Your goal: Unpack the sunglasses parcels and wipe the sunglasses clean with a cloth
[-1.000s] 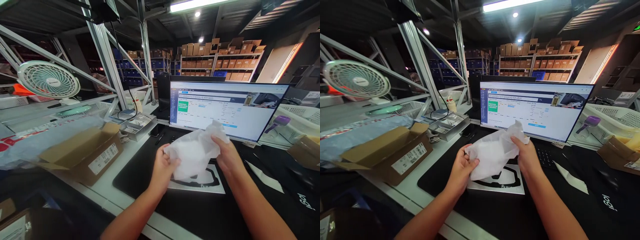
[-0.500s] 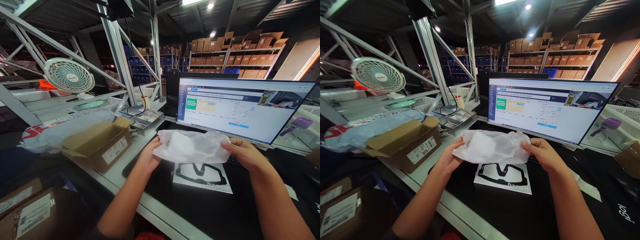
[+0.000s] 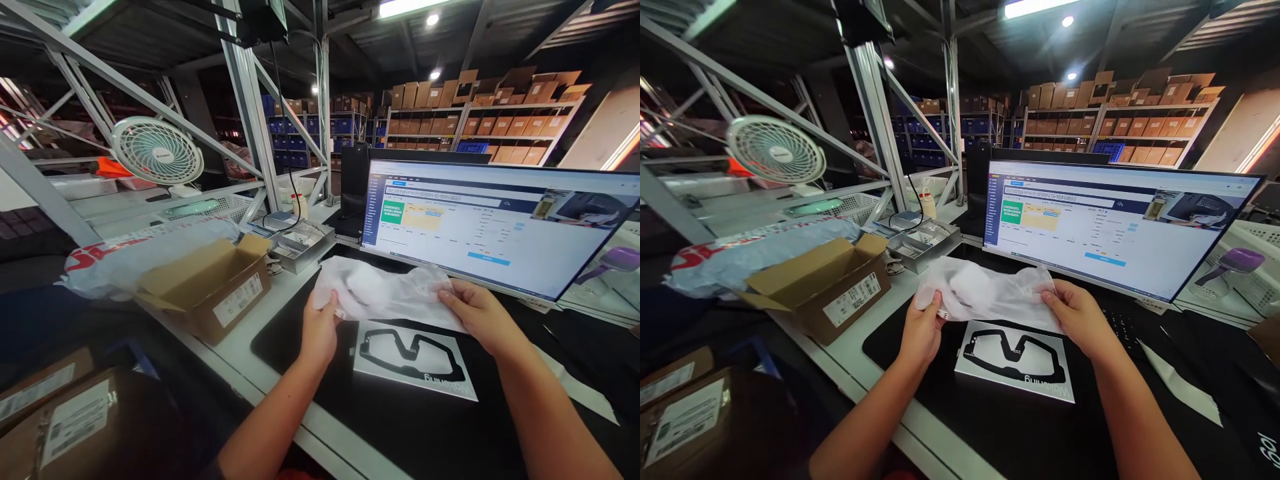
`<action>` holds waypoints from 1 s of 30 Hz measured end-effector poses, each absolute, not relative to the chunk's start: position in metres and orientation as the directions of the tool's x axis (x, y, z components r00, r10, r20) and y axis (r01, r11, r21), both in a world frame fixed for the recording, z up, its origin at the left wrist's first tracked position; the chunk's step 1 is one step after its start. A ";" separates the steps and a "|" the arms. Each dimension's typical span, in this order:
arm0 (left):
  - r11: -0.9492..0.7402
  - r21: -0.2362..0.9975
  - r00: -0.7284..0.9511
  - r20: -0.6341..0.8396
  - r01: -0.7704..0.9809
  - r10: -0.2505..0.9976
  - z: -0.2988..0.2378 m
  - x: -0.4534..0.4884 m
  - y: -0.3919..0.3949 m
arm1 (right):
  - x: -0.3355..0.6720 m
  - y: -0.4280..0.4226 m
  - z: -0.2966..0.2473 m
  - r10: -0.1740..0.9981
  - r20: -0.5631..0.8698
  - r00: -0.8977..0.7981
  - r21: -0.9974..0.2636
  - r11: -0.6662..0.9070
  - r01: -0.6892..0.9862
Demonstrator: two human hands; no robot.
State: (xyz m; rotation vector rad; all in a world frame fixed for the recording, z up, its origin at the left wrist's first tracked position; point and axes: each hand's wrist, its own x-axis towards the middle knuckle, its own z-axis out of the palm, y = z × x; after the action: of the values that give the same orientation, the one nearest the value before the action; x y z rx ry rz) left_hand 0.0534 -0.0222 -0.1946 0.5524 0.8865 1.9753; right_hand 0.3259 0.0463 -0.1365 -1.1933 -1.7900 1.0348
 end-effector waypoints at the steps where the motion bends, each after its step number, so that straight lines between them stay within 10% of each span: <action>1: -0.367 0.759 -0.527 0.037 -0.537 0.849 -0.194 0.054 -0.022 | 0.324 0.046 -0.138 0.942 0.151 -0.301 -0.885 0.264 0.383; 10: -0.229 0.780 -0.238 0.106 -0.582 0.965 -0.180 0.061 -0.034 | 0.285 0.031 -0.150 0.863 0.124 -0.490 -0.976 0.196 0.099; 20: -0.482 0.876 -0.552 0.398 -0.008 0.732 -0.151 0.034 -0.032 | 0.289 0.037 -0.159 0.853 -0.152 -0.499 -0.796 0.194 0.573; 24: -0.560 0.821 -0.330 0.561 0.110 0.759 -0.097 0.025 -0.036 | 0.284 0.033 -0.157 0.891 -0.029 -0.453 -0.786 0.259 0.561; 30: -0.425 0.905 0.120 0.420 0.023 0.900 -0.040 0.032 -0.046 | 0.289 0.031 -0.147 0.870 0.181 -0.458 -0.902 0.333 0.275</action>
State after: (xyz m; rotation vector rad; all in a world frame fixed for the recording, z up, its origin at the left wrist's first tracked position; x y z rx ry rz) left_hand 0.0325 -0.0459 -0.0404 1.6127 0.9205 1.4083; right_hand 0.2888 0.0307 -0.1468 -1.0050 -1.9154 1.1111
